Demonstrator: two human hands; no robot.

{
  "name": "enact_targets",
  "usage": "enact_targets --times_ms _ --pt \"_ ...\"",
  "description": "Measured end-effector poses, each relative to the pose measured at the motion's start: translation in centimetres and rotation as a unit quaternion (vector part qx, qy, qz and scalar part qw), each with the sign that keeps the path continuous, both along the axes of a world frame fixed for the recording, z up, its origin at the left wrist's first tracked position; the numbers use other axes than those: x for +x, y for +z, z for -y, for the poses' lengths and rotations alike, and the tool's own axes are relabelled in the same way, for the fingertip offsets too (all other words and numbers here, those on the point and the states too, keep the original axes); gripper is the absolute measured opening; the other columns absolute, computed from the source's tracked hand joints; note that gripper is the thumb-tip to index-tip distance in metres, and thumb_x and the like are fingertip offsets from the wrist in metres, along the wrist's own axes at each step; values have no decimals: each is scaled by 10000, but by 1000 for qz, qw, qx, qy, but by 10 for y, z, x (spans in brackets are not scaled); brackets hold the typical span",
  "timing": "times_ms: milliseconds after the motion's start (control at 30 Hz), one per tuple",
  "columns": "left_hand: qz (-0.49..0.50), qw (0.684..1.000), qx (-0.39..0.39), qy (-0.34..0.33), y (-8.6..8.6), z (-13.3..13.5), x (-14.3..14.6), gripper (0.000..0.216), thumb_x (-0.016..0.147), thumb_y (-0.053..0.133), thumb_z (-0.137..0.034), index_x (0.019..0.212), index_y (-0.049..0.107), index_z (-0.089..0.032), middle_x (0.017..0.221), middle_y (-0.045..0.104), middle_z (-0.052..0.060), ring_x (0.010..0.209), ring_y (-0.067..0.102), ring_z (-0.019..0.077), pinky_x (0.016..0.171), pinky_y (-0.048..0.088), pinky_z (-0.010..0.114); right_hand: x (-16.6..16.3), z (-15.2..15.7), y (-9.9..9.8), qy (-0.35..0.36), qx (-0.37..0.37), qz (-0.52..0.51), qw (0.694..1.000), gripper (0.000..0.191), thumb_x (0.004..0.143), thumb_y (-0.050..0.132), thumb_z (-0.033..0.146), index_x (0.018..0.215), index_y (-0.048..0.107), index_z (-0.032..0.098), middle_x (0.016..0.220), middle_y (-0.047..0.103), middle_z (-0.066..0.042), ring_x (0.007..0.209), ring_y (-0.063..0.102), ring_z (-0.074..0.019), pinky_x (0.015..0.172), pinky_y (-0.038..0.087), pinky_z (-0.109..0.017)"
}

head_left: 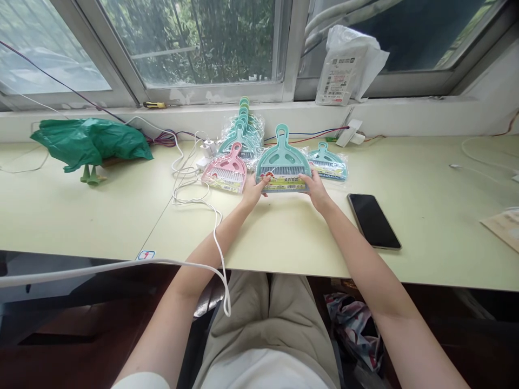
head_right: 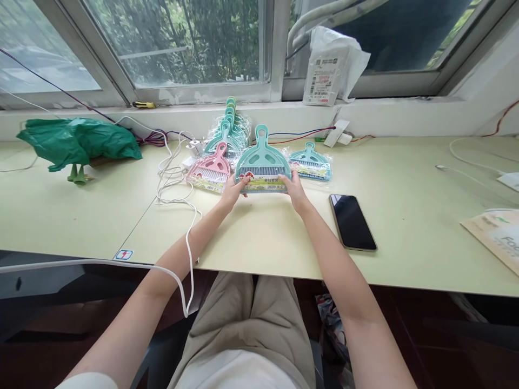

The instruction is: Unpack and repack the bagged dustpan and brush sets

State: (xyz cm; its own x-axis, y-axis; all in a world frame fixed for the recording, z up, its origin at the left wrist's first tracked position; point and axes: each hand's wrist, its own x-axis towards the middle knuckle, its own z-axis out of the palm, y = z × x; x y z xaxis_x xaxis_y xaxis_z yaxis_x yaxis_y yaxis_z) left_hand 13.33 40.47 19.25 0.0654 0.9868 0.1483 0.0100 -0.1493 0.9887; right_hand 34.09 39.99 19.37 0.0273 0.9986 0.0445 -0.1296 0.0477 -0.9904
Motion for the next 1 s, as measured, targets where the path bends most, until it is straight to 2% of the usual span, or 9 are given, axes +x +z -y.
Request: enact_targets --times_ms 133,200,367,600,867,1000 --pt "-12 1000 5 10 1 0 1 313 815 598 -343 1047 562 -136 977 654 76 753 631 129 455 469 170 -1 -6 -10 -28 62 59 996 734 555 816 475 1162 461 262 1142 616 -62 1110 568 -243 952 478 -395" --pt "-12 1000 4 8 2 2 2 305 813 588 -328 1046 563 -132 990 652 82 764 634 137 451 469 178 -2 -9 -14 -44 71 73 994 773 536 827 485 1178 462 256 1147 613 -69 1108 568 -242 962 469 -387" --pt "-2 1000 -18 3 8 7 4 292 818 513 -278 1064 548 -125 1005 657 97 798 646 162 466 480 196 -1 -7 -13 -26 42 52 997 712 575 782 514 1173 459 301 1158 617 -33 1055 591 -223 912 503 -406" --pt "-5 999 -48 1 10 7 2 289 775 482 -283 1016 555 -141 1036 658 101 855 641 191 507 506 228 3 -3 -8 9 -17 29 999 596 625 746 442 1147 478 337 1160 622 -19 1000 599 -218 834 533 -413" --pt "-4 996 -87 -10 5 5 3 335 741 521 -310 1026 567 -140 1066 649 108 862 632 187 555 511 239 18 -9 -10 72 -49 79 993 466 563 806 411 939 617 210 974 681 -47 941 623 -233 886 485 -395" --pt "-10 995 -93 -28 4 6 4 358 745 536 -302 1063 577 -143 1063 652 102 910 619 193 570 512 229 27 -10 -6 82 -70 109 988 488 535 829 402 938 650 194 982 695 -63 923 631 -246 902 473 -417"
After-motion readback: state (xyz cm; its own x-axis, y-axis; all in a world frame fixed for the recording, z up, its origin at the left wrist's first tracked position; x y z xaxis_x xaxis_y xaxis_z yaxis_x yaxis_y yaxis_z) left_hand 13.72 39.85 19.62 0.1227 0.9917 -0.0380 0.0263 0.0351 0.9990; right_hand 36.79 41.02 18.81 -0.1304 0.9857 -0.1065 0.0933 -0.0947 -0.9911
